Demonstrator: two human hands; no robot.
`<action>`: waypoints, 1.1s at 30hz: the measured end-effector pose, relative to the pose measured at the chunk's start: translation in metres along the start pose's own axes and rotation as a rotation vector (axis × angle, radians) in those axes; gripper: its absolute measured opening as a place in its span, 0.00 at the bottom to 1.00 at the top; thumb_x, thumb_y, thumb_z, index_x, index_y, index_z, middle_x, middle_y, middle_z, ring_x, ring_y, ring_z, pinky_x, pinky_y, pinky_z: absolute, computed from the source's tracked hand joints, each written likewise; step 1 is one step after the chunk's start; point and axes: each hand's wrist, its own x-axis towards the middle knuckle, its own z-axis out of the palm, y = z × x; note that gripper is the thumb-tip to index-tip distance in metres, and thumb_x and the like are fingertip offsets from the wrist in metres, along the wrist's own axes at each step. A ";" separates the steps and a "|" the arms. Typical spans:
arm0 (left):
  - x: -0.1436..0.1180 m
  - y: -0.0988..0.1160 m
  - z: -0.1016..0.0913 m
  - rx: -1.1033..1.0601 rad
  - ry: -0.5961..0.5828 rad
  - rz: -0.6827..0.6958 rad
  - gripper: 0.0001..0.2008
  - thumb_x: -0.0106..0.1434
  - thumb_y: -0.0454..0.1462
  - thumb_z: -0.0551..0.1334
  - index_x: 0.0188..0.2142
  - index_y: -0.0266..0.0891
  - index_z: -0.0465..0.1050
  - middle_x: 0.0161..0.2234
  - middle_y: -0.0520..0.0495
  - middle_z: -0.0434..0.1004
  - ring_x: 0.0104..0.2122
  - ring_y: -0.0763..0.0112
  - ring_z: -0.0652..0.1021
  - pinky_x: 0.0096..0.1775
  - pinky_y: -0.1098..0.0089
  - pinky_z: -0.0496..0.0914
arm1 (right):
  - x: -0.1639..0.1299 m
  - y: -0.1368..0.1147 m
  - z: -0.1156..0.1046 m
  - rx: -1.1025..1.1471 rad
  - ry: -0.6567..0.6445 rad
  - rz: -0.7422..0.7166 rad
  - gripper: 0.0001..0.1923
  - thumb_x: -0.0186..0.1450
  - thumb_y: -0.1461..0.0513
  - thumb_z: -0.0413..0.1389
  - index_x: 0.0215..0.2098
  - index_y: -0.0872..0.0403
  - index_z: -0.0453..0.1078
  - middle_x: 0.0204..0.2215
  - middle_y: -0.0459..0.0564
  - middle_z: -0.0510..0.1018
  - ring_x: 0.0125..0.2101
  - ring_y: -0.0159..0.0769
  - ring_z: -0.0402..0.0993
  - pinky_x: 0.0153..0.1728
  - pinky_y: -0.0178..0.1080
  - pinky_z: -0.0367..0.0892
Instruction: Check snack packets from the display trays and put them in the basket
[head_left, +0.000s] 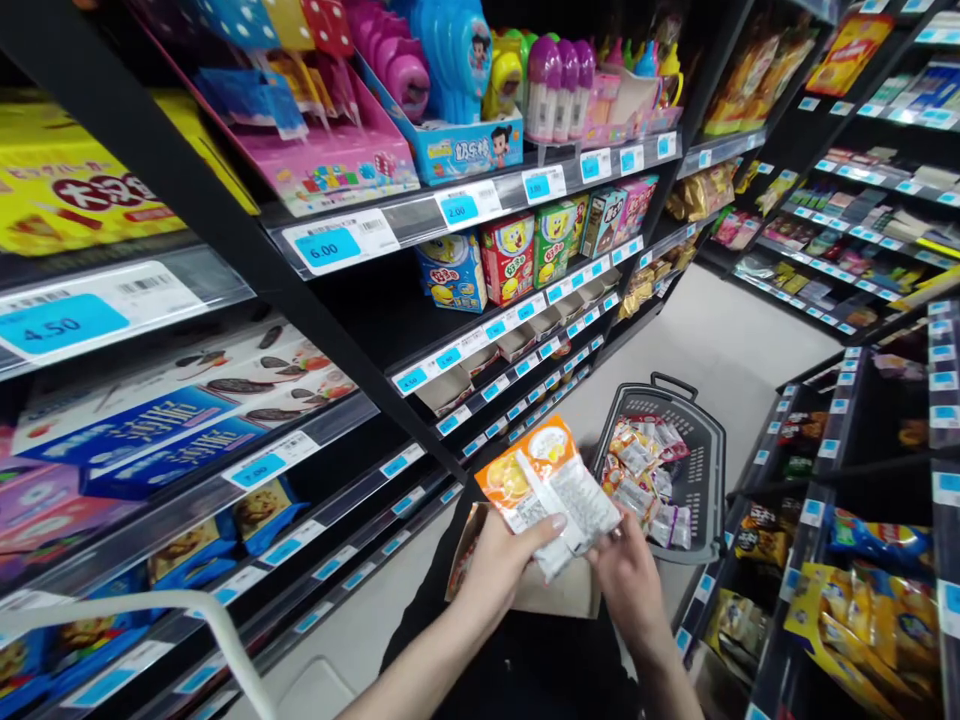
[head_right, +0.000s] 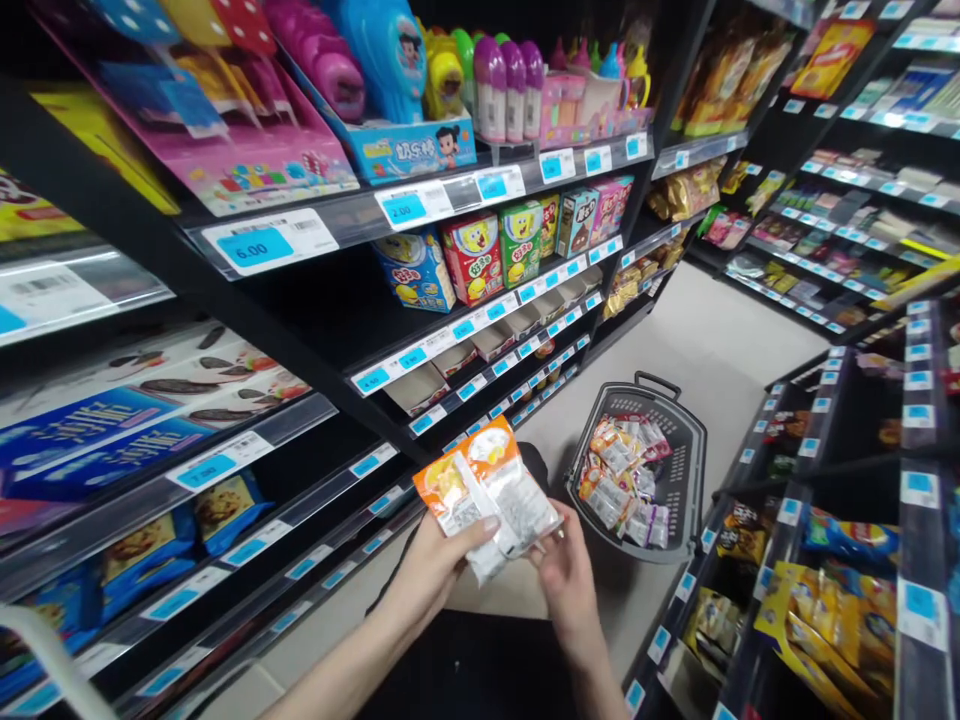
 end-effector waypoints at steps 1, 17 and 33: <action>-0.002 -0.006 0.004 -0.051 0.024 -0.003 0.29 0.49 0.43 0.72 0.50 0.35 0.74 0.47 0.38 0.80 0.48 0.48 0.77 0.51 0.57 0.70 | -0.007 0.004 -0.002 -0.044 0.024 -0.012 0.26 0.54 0.55 0.68 0.49 0.47 0.68 0.45 0.50 0.78 0.43 0.40 0.77 0.44 0.40 0.71; 0.003 -0.004 -0.056 0.241 -0.237 -0.199 0.20 0.39 0.34 0.76 0.35 0.38 0.79 0.36 0.46 0.82 0.37 0.56 0.79 0.42 0.61 0.73 | -0.038 -0.012 -0.034 -0.231 -0.094 -0.098 0.24 0.56 0.59 0.67 0.50 0.40 0.72 0.48 0.49 0.78 0.42 0.42 0.79 0.38 0.40 0.76; -0.007 -0.018 -0.044 0.282 -0.043 0.035 0.08 0.39 0.32 0.74 0.22 0.42 0.83 0.24 0.49 0.83 0.26 0.67 0.78 0.31 0.73 0.71 | -0.047 -0.043 -0.040 -0.948 -0.277 -0.638 0.24 0.66 0.61 0.58 0.59 0.39 0.65 0.42 0.51 0.81 0.35 0.37 0.81 0.31 0.33 0.76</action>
